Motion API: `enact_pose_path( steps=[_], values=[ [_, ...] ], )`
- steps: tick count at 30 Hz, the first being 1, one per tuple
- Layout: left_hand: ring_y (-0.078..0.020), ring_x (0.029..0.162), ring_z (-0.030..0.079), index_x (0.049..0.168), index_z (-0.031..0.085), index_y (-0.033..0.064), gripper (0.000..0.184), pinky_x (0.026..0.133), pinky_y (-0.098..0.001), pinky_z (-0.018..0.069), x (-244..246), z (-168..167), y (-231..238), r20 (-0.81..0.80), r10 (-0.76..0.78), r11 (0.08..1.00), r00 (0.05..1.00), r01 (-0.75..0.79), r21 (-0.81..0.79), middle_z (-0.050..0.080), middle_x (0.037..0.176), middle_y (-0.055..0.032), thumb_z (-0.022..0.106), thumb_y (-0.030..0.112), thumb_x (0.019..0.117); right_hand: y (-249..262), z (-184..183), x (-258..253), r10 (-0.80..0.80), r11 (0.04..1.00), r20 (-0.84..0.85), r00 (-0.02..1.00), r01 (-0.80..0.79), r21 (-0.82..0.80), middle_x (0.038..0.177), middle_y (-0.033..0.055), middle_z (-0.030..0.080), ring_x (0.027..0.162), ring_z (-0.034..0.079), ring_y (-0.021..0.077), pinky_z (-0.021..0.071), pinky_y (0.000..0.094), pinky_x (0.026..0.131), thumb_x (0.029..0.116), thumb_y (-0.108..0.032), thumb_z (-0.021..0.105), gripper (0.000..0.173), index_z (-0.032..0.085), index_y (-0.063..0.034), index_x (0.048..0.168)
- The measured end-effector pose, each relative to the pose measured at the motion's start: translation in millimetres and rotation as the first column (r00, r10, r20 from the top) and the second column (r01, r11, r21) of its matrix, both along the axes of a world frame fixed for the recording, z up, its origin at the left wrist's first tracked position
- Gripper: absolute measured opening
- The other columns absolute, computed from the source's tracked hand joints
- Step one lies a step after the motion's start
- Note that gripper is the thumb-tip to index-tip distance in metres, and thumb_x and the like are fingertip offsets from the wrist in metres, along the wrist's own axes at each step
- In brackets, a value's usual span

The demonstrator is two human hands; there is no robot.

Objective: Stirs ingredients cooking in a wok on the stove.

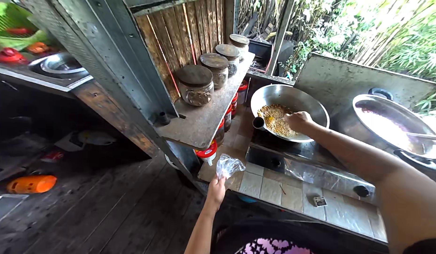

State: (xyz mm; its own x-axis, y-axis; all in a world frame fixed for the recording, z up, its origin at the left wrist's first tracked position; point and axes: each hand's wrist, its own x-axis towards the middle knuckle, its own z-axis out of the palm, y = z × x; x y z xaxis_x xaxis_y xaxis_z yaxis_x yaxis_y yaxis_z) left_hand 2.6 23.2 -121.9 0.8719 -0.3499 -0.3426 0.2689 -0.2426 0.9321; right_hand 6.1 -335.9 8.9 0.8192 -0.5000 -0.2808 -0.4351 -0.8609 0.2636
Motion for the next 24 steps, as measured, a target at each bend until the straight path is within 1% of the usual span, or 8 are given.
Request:
enact_pose_path(
  steps=[2,5,12,14,16,19,22,24],
  values=[
    [-0.0166,0.112,0.059,0.128,0.058,-0.0100,0.033,0.101,-0.0323,0.0461,2,-1,0,0.008,-0.006,1.000,1.000,0.006,-0.001,0.063,0.122,-0.0208,0.037,0.008,0.1106,-3,6,-26,0.015,0.999,0.057,0.998,-0.013,-0.040,0.103,0.0249,0.071,0.101,0.068,0.0470,0.0514,0.0658,0.083,0.0970,-0.009,0.063,0.023,0.066,-0.0051,0.120],
    [-0.0169,0.113,0.059,0.128,0.058,-0.0104,0.033,0.102,-0.0325,0.0459,3,1,-2,0.010,-0.003,1.000,1.000,0.003,-0.006,0.063,0.123,-0.0212,0.036,0.008,0.1105,17,36,-48,-0.057,0.991,-0.050,0.997,0.062,0.119,0.113,0.0255,0.069,0.112,0.065,0.0456,0.0477,0.0658,0.091,0.1042,-0.015,0.051,0.024,0.065,-0.0021,0.119],
    [-0.0185,0.113,0.059,0.125,0.059,-0.0115,0.033,0.103,-0.0331,0.0443,3,1,-11,0.042,-0.042,0.999,0.998,0.041,0.017,0.063,0.121,-0.0219,0.036,0.008,0.1110,-8,-8,-16,-0.234,0.971,0.124,0.964,0.225,0.085,0.117,0.0284,0.070,0.114,0.065,0.0476,0.0473,0.0688,0.093,0.1014,-0.015,0.056,0.027,0.072,0.0043,0.109],
    [-0.0195,0.114,0.059,0.126,0.058,-0.0121,0.033,0.104,-0.0343,0.0446,4,-2,-10,0.054,-0.037,0.999,0.998,0.037,0.009,0.063,0.122,-0.0225,0.036,0.007,0.1105,-6,36,-14,-0.356,0.906,-0.139,0.924,0.377,0.189,0.143,0.0286,0.055,0.136,0.051,0.0449,0.0392,0.0643,0.109,0.1086,-0.017,0.045,0.036,0.060,0.0068,0.131],
    [-0.0187,0.113,0.060,0.126,0.059,-0.0112,0.034,0.103,-0.0342,0.0457,3,-5,-10,0.057,-0.022,1.000,0.998,0.022,-0.006,0.064,0.121,-0.0215,0.036,0.008,0.1105,-30,4,-24,-0.326,0.943,0.124,0.937,0.312,0.118,0.119,0.0338,0.067,0.117,0.062,0.0495,0.0441,0.0683,0.099,0.1013,-0.011,0.056,0.029,0.069,0.0140,0.105],
    [-0.0195,0.112,0.059,0.126,0.058,-0.0121,0.033,0.102,-0.0345,0.0459,1,-4,-10,0.034,0.009,1.000,0.999,-0.008,-0.019,0.063,0.121,-0.0226,0.037,0.008,0.1107,-39,4,-5,-0.234,0.941,-0.212,0.949,0.276,0.196,0.134,0.0322,0.060,0.129,0.056,0.0457,0.0399,0.0641,0.107,0.1083,-0.017,0.046,0.037,0.063,0.0131,0.123],
    [-0.0179,0.110,0.059,0.126,0.057,-0.0122,0.032,0.101,-0.0325,0.0459,0,0,-11,0.010,0.028,1.000,1.000,-0.027,-0.015,0.062,0.121,-0.0219,0.038,0.007,0.1106,-17,-31,-17,0.085,0.992,0.337,0.938,-0.110,0.054,0.095,0.0345,0.069,0.090,0.069,0.0503,0.0495,0.0698,0.079,0.1047,-0.019,0.049,0.042,0.071,0.0133,0.090],
    [-0.0178,0.111,0.058,0.126,0.057,-0.0127,0.032,0.101,-0.0321,0.0450,0,3,-10,0.018,0.020,1.000,1.000,-0.020,-0.012,0.062,0.121,-0.0221,0.037,0.007,0.1106,35,45,12,-0.288,0.913,-0.138,0.948,0.315,0.260,0.140,0.0320,0.056,0.134,0.052,0.0458,0.0384,0.0634,0.110,0.1102,-0.016,0.043,0.038,0.060,0.0127,0.129]
  ],
)
